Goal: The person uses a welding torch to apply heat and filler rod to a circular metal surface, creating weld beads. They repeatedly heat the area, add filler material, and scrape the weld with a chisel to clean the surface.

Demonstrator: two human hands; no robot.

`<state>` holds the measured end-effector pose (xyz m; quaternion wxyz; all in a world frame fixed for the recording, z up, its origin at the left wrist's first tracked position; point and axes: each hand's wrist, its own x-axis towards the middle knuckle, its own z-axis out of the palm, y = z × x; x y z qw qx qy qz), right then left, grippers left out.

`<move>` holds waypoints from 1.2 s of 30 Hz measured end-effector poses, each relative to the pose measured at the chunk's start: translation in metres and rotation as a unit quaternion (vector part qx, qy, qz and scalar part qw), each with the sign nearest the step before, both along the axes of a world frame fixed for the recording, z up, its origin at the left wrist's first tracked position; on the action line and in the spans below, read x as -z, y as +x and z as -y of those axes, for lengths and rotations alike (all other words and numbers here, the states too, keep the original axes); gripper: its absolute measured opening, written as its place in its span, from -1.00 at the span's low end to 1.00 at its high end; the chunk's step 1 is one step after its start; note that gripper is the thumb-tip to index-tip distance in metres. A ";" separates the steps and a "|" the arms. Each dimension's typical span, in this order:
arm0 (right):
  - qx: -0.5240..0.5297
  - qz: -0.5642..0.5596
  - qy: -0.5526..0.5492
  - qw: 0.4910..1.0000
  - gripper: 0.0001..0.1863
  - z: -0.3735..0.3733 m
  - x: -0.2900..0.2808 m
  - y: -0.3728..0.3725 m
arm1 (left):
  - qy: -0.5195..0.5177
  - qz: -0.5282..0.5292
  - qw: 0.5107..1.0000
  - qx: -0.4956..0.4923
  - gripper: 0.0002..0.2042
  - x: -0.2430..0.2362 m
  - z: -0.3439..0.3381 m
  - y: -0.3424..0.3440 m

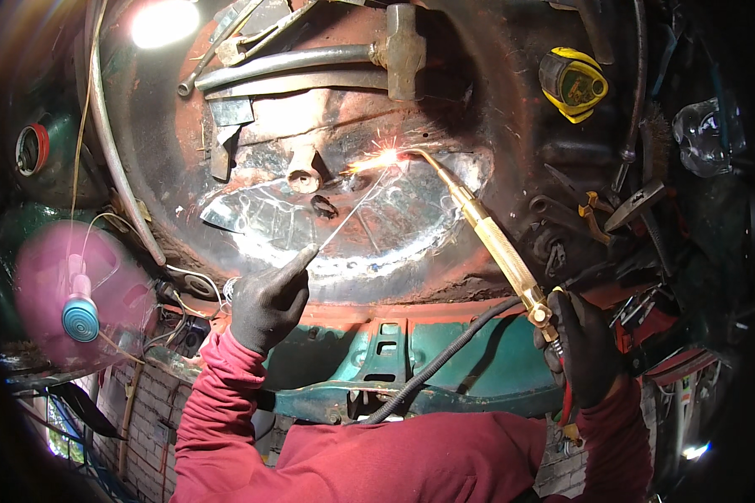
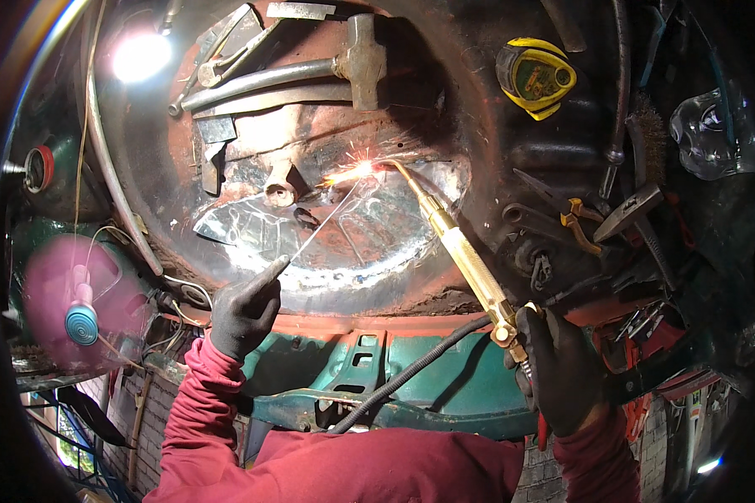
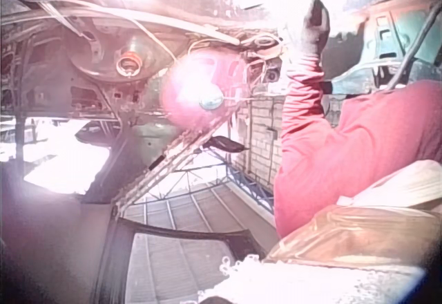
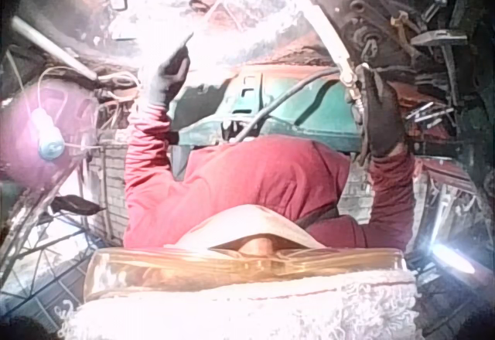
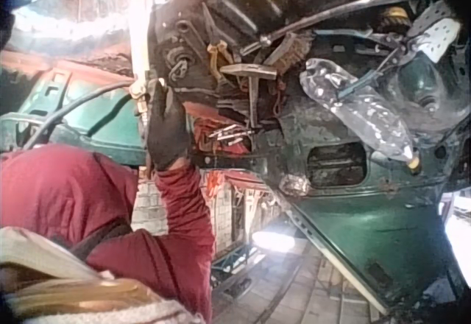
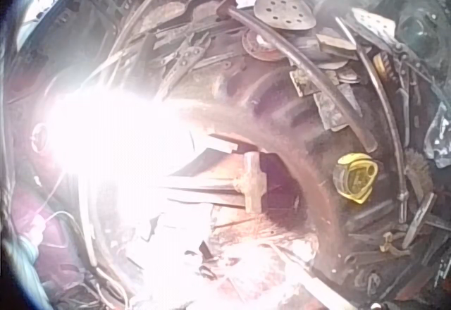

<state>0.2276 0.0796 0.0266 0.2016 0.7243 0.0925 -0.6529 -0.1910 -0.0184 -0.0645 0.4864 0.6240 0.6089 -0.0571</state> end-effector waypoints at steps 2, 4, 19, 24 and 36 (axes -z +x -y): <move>0.005 -0.002 -0.001 1.000 -0.54 0.000 0.000 0.001 | 0.000 -0.001 1.000 0.000 -0.43 0.000 0.000 0.000; 0.012 -0.005 0.006 1.000 -0.55 0.005 0.000 0.003 | 0.001 0.000 1.000 -0.003 -0.44 0.000 0.001 0.000; 0.014 0.007 0.004 1.000 -0.56 0.003 0.001 0.002 | -0.001 -0.005 1.000 0.000 -0.45 -0.001 0.000 0.000; 0.010 0.008 0.015 1.000 -0.56 0.004 0.000 0.002 | -0.008 -0.003 1.000 -0.008 -0.43 0.000 0.001 0.001; -0.005 0.004 0.016 1.000 -0.55 0.004 -0.001 0.001 | -0.011 -0.004 1.000 0.000 -0.42 0.001 0.001 -0.001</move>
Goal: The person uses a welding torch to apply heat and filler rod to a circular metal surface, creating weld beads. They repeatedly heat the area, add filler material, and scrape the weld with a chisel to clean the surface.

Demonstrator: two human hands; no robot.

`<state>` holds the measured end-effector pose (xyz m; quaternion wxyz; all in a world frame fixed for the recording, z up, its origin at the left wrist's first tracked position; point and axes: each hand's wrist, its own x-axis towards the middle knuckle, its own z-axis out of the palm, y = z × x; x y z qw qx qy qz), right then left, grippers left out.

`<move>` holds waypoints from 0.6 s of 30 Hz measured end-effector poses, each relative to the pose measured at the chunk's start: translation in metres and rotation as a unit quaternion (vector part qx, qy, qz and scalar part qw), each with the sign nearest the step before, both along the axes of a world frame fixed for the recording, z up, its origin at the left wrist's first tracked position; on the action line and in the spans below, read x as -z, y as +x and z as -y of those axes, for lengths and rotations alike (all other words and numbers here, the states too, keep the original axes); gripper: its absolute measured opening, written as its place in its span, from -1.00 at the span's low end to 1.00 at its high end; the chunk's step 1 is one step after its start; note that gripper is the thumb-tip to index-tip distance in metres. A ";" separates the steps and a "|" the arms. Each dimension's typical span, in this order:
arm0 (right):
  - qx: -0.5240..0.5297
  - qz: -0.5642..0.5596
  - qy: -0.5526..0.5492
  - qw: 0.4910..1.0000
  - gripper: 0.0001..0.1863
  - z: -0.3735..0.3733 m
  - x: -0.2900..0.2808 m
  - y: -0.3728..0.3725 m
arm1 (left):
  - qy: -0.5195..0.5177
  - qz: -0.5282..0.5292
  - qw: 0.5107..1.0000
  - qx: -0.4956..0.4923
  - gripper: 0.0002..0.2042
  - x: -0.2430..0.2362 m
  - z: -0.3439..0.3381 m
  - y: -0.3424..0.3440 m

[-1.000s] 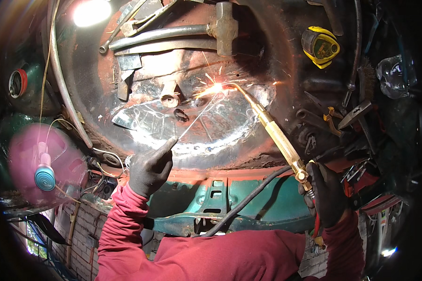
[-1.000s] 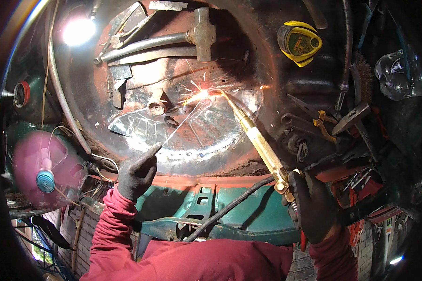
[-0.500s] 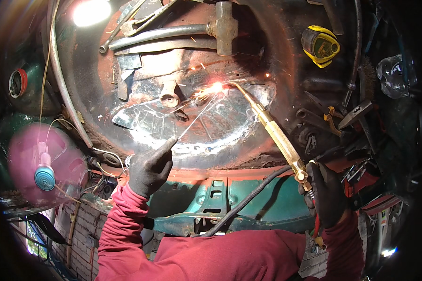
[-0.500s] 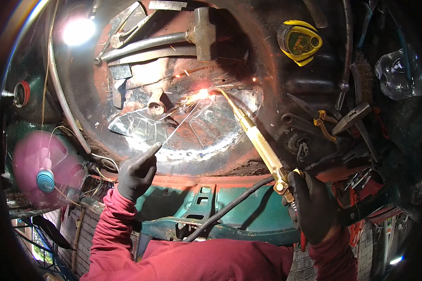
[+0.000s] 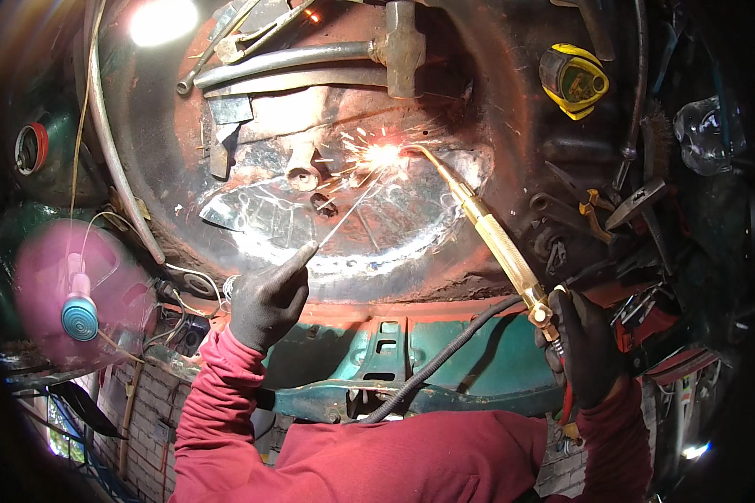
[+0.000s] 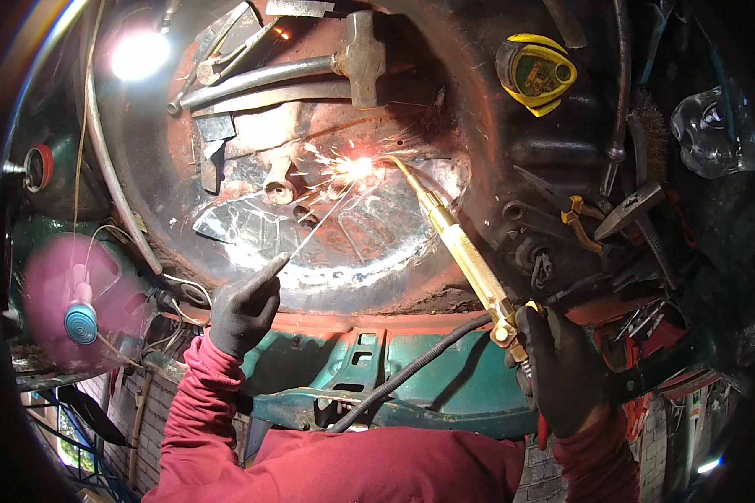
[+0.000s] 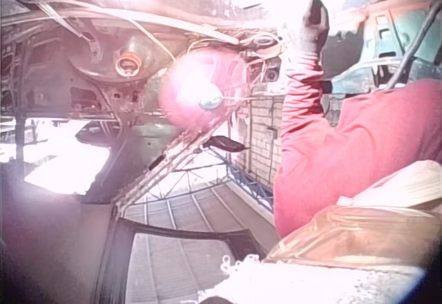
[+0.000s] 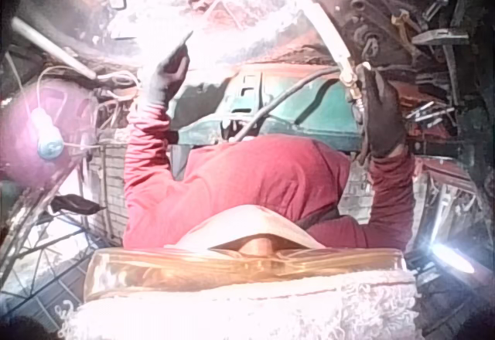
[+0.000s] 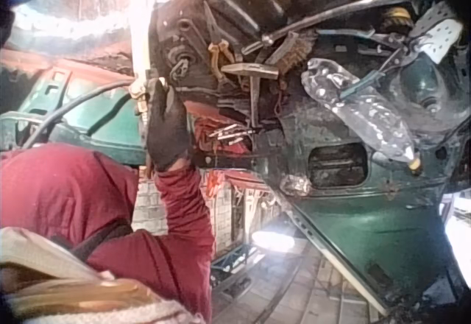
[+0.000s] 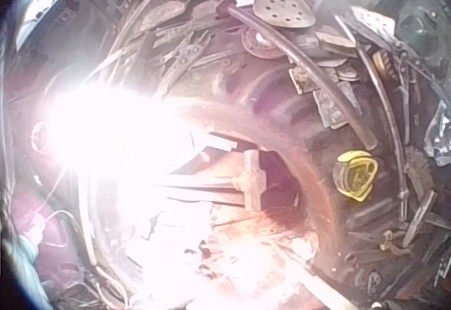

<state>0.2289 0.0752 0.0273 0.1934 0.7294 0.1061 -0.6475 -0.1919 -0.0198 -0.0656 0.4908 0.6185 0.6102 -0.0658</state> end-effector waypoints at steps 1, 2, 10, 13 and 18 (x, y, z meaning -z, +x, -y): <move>0.001 -0.003 -0.001 1.000 -0.55 0.001 0.000 0.000 | 0.000 0.002 1.000 -0.002 -0.42 0.001 0.001 0.000; 0.005 -0.003 -0.002 1.000 -0.55 0.000 0.000 0.000 | -0.001 0.002 1.000 -0.003 -0.42 0.000 0.000 0.000; 0.028 -0.008 0.004 1.000 -0.55 0.001 0.001 0.002 | -0.008 -0.001 1.000 -0.007 -0.42 -0.001 -0.001 0.000; 0.027 -0.006 0.005 1.000 -0.56 0.002 0.001 0.002 | -0.005 0.004 1.000 -0.010 -0.42 -0.001 -0.002 0.001; 0.013 0.000 0.001 1.000 -0.56 0.001 0.001 0.001 | -0.007 -0.005 1.000 -0.002 -0.40 0.000 0.000 -0.001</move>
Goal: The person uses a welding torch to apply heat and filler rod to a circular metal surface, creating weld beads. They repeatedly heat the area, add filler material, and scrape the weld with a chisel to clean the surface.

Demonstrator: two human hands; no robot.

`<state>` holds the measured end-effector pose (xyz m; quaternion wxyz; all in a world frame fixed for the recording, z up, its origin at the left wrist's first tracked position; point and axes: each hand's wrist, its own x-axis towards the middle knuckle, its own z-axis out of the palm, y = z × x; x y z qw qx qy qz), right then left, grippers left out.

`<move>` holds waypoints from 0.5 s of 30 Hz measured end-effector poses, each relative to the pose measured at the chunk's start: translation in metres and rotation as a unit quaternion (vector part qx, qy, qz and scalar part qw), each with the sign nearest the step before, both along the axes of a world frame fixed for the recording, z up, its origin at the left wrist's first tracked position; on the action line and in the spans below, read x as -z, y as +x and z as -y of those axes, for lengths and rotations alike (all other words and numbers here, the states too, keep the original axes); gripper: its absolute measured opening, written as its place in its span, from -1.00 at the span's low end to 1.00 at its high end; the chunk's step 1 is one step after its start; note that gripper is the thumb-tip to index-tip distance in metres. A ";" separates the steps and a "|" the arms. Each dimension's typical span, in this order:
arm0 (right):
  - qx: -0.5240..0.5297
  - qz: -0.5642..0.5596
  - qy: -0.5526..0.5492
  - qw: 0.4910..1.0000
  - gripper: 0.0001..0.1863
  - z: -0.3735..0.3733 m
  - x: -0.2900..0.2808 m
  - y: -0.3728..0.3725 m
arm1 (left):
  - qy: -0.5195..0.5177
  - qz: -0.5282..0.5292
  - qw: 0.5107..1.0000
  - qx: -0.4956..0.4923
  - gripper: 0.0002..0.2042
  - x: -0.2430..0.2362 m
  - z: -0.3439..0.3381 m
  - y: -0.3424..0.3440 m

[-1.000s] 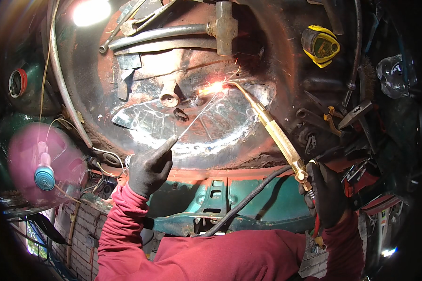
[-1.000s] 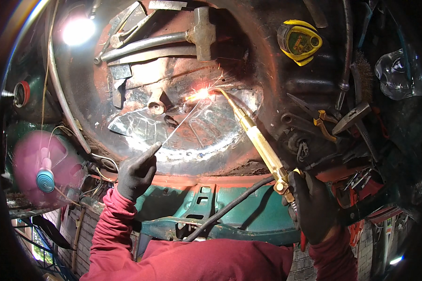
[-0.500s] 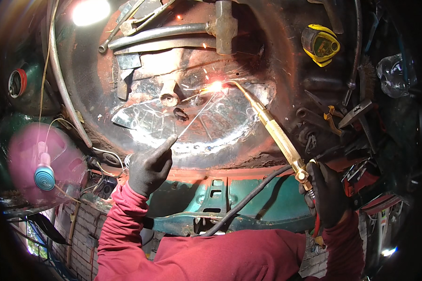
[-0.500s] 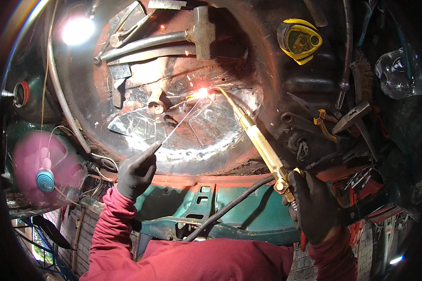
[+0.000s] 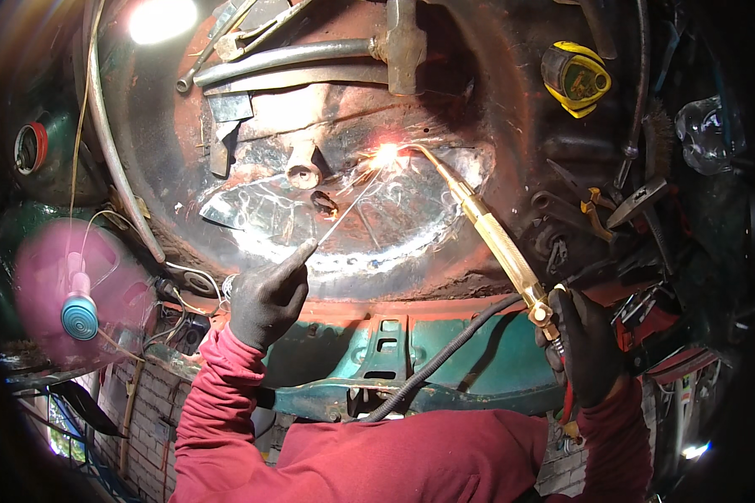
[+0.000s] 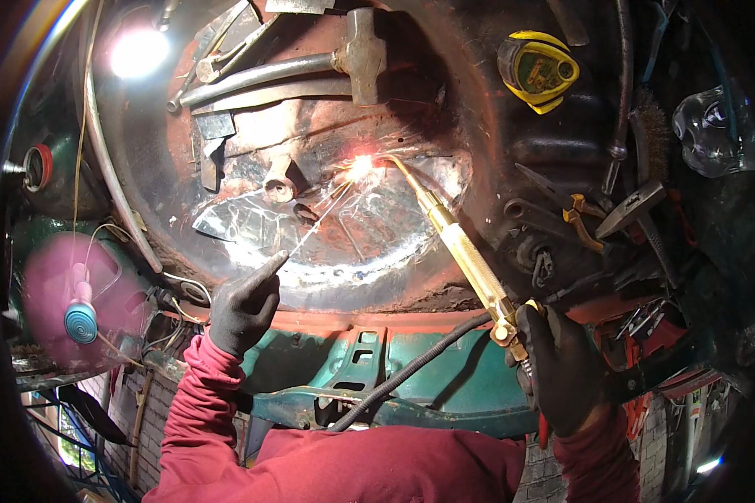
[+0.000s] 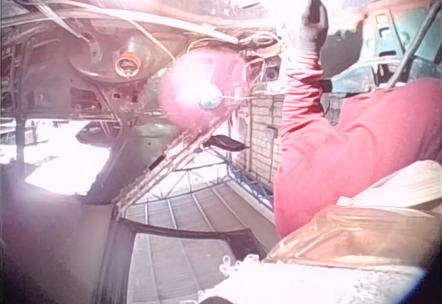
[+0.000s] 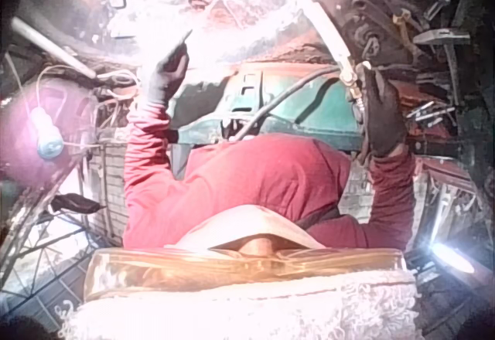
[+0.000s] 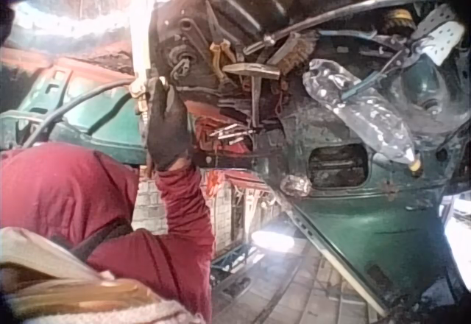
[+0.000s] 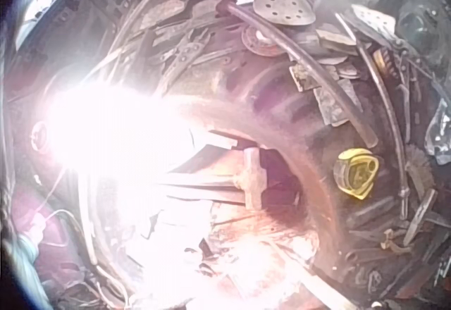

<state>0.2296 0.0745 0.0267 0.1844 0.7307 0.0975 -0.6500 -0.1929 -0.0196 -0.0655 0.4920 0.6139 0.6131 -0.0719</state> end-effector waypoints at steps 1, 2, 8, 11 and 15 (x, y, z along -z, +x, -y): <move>-0.001 0.002 -0.001 1.000 -0.56 0.001 0.000 0.001 | -0.001 -0.002 1.000 0.002 -0.40 0.000 0.001 0.000; -0.006 -0.003 -0.005 1.000 -0.55 0.000 0.000 0.000 | 0.002 -0.001 1.000 0.004 -0.40 0.000 0.001 0.000; -0.004 -0.008 -0.014 1.000 -0.54 -0.005 -0.001 -0.004 | 0.004 0.002 1.000 0.004 -0.40 0.000 0.000 0.000; 0.010 -0.008 -0.011 1.000 -0.53 -0.001 0.000 -0.002 | 0.003 -0.002 1.000 0.006 -0.39 -0.001 0.000 0.000; 0.001 -0.008 -0.013 1.000 -0.54 -0.002 0.001 -0.002 | -0.002 -0.002 1.000 0.004 -0.39 0.000 0.000 0.000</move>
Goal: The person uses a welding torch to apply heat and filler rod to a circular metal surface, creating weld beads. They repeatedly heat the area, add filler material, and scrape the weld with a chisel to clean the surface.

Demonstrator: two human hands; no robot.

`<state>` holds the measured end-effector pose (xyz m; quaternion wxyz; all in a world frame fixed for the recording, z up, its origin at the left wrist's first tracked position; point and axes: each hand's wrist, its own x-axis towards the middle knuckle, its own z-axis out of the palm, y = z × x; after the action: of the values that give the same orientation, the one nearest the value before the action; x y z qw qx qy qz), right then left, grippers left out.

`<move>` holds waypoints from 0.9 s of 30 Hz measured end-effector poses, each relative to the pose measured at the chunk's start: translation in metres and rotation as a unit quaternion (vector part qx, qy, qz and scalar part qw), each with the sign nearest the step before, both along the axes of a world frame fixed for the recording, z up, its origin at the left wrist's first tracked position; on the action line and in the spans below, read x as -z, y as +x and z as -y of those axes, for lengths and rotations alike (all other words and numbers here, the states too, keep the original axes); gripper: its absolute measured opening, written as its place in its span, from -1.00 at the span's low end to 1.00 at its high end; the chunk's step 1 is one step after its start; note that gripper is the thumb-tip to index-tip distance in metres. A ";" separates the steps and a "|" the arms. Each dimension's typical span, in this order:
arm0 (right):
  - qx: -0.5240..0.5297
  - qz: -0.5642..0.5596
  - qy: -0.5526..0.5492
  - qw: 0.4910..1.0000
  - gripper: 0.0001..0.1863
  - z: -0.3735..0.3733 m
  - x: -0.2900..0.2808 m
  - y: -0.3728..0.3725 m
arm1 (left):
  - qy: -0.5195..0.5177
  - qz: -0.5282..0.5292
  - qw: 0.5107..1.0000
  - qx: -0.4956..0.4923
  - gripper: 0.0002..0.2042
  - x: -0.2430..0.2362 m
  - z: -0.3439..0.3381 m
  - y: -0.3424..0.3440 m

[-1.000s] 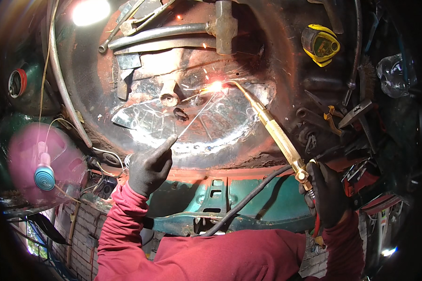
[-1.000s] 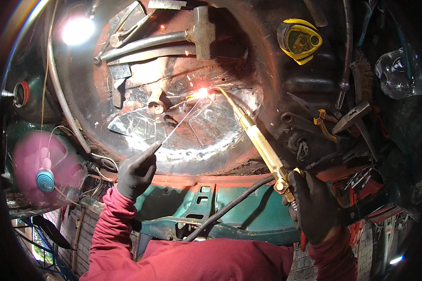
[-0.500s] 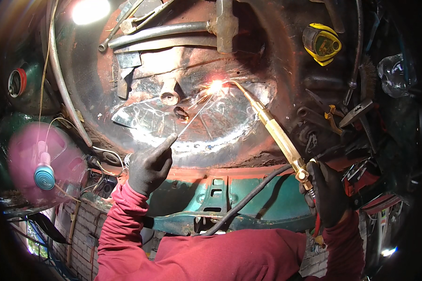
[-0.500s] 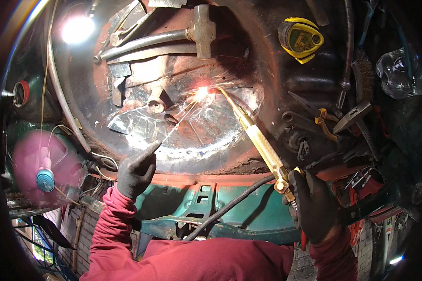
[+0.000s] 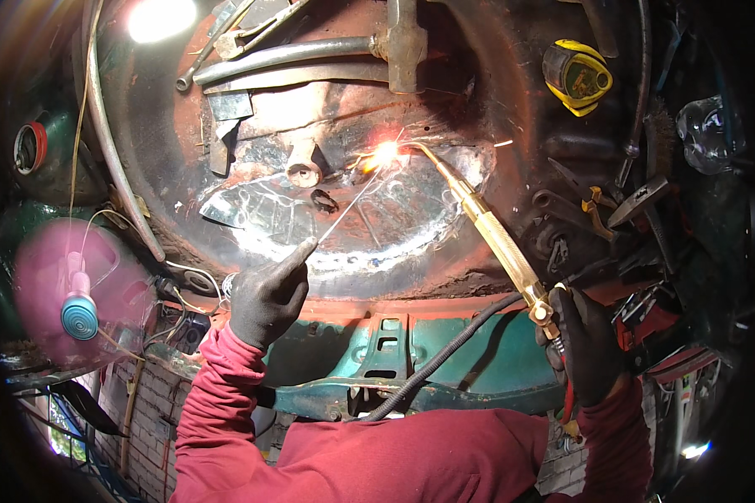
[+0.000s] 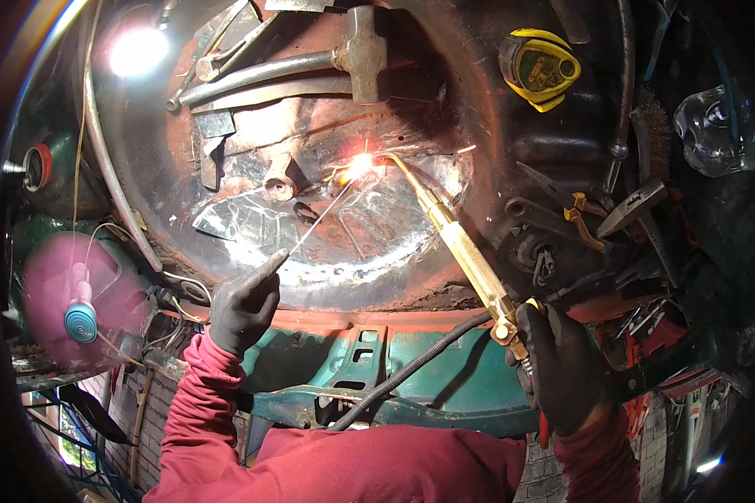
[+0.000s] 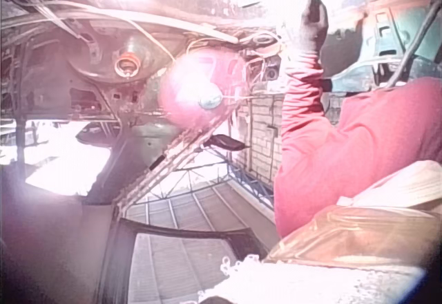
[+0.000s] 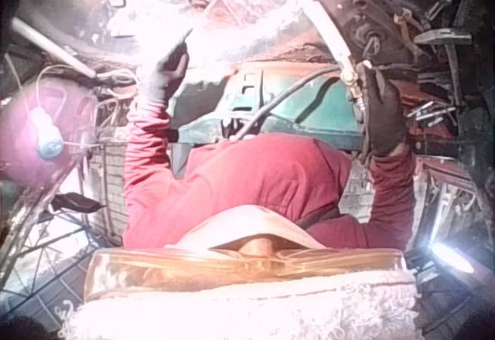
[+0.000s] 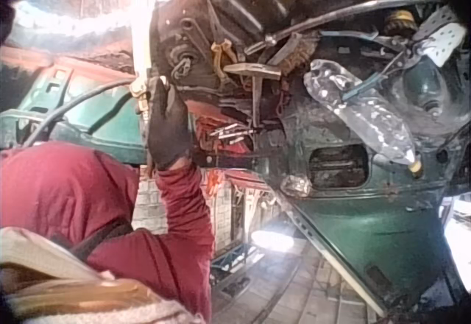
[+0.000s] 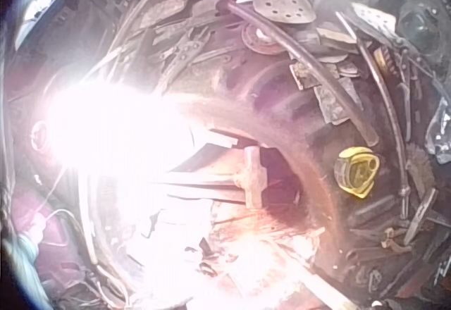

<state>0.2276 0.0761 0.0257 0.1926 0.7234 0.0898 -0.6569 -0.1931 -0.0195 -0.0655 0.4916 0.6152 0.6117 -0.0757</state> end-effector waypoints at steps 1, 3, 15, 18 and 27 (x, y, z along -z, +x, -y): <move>-0.004 0.001 0.000 1.000 -0.54 0.000 0.000 0.000 | -0.001 -0.001 1.000 0.000 -0.39 0.000 0.000 0.000; 0.012 0.001 0.010 1.000 -0.55 0.004 0.001 0.002 | -0.007 -0.004 1.000 0.001 -0.40 0.000 0.000 0.000; 0.016 -0.001 -0.001 1.000 -0.55 0.000 0.001 -0.001 | 0.008 0.000 1.000 -0.005 -0.36 0.000 0.000 0.002; 0.018 -0.001 0.006 1.000 -0.55 0.003 0.000 0.001 | 0.004 -0.002 1.000 -0.008 -0.43 0.000 -0.001 0.001; 0.016 0.007 0.002 1.000 -0.55 0.004 0.001 0.002 | -0.011 -0.018 1.000 -0.001 -0.46 -0.001 0.000 0.000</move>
<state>0.2294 0.0717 0.0248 0.1811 0.7298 0.0780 -0.6546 -0.1927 -0.0192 -0.0648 0.4875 0.6075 0.6202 -0.0932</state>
